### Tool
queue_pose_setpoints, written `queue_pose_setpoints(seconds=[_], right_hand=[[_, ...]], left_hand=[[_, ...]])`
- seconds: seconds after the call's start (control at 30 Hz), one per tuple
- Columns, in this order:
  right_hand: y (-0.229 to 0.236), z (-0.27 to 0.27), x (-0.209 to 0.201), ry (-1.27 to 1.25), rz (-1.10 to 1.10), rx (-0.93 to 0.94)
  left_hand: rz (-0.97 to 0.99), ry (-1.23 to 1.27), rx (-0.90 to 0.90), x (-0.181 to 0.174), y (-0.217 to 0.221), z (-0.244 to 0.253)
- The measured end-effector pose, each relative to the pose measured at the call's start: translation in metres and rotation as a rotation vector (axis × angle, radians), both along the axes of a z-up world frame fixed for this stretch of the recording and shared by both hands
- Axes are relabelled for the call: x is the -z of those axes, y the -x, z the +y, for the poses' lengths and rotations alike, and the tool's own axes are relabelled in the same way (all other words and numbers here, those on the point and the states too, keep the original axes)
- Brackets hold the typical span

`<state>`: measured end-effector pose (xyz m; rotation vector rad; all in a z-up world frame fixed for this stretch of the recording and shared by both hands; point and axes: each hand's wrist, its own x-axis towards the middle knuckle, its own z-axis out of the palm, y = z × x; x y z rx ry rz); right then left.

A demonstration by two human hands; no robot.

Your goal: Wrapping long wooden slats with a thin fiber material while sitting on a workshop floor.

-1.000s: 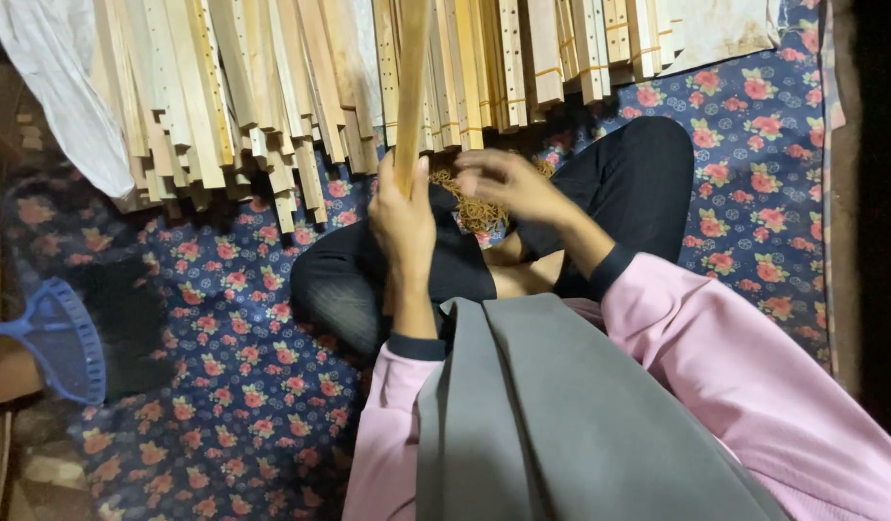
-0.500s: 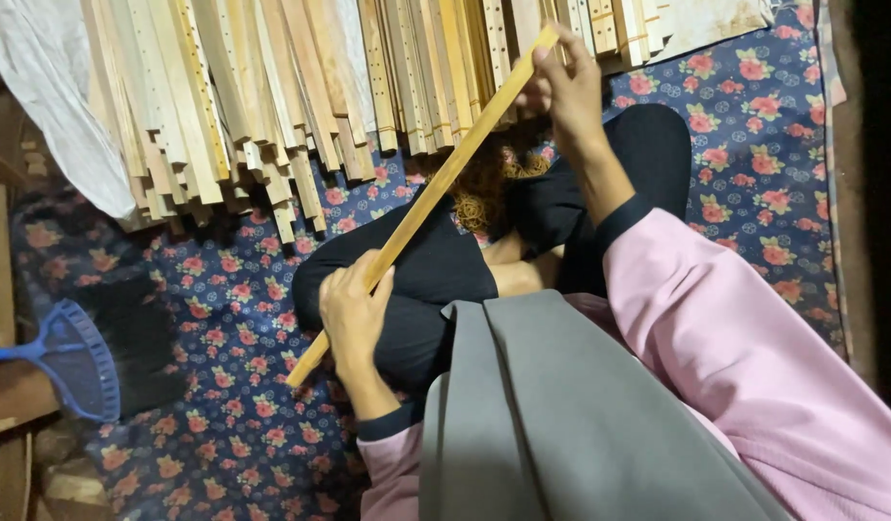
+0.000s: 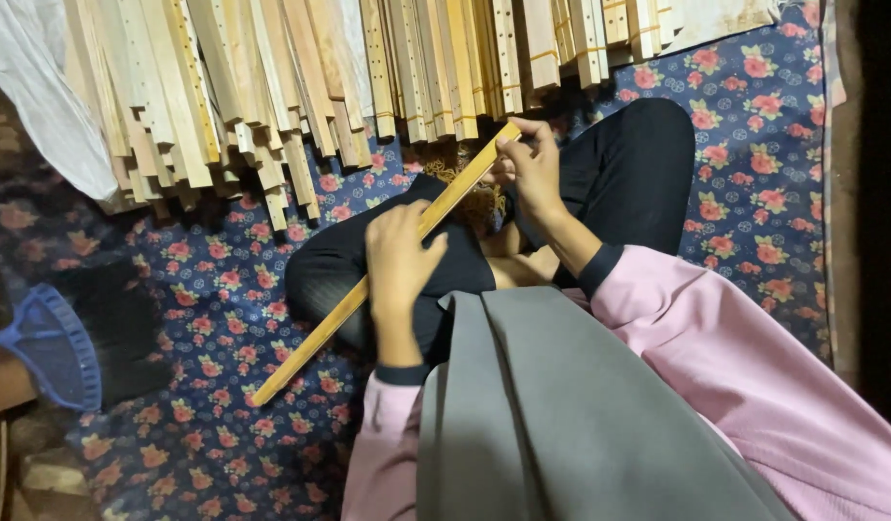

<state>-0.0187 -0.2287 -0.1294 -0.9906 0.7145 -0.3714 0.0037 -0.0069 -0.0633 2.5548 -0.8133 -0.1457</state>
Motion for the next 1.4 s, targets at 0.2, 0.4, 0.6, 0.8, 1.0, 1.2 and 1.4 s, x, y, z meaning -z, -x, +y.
queue_pose_setpoints(seconds=[0.2,0.4,0.6,0.8,1.0,1.2,1.4], right_hand=[[0.003,-0.011,0.022,-0.065,-0.033,-0.126],[0.002,-0.057,0.108,1.242,0.383,-0.658],[-0.001,-0.058,0.183,1.948,0.505,-0.817],[-0.006,-0.076,0.169,1.752,0.418,-0.647],[-0.005,-0.078,0.119,0.728,0.362,-0.403],[0.012,-0.076,0.038,-0.101,0.038,-0.349],[0.012,-0.098,0.021,0.081,-0.109,-0.419]], left_hand=[[0.072,-0.113,-0.073,0.027,-0.009,-0.067],[0.143,-0.081,-0.081,0.013,-0.016,-0.063],[0.100,-0.059,-0.133,0.030,-0.014,-0.065],[-0.005,-0.070,-0.152,0.059,-0.015,-0.068],[-0.178,-0.040,-0.128,0.083,-0.010,-0.068],[-0.257,-0.055,-0.092,0.071,-0.009,-0.066],[-0.315,-0.084,-0.058,0.068,-0.003,-0.066]])
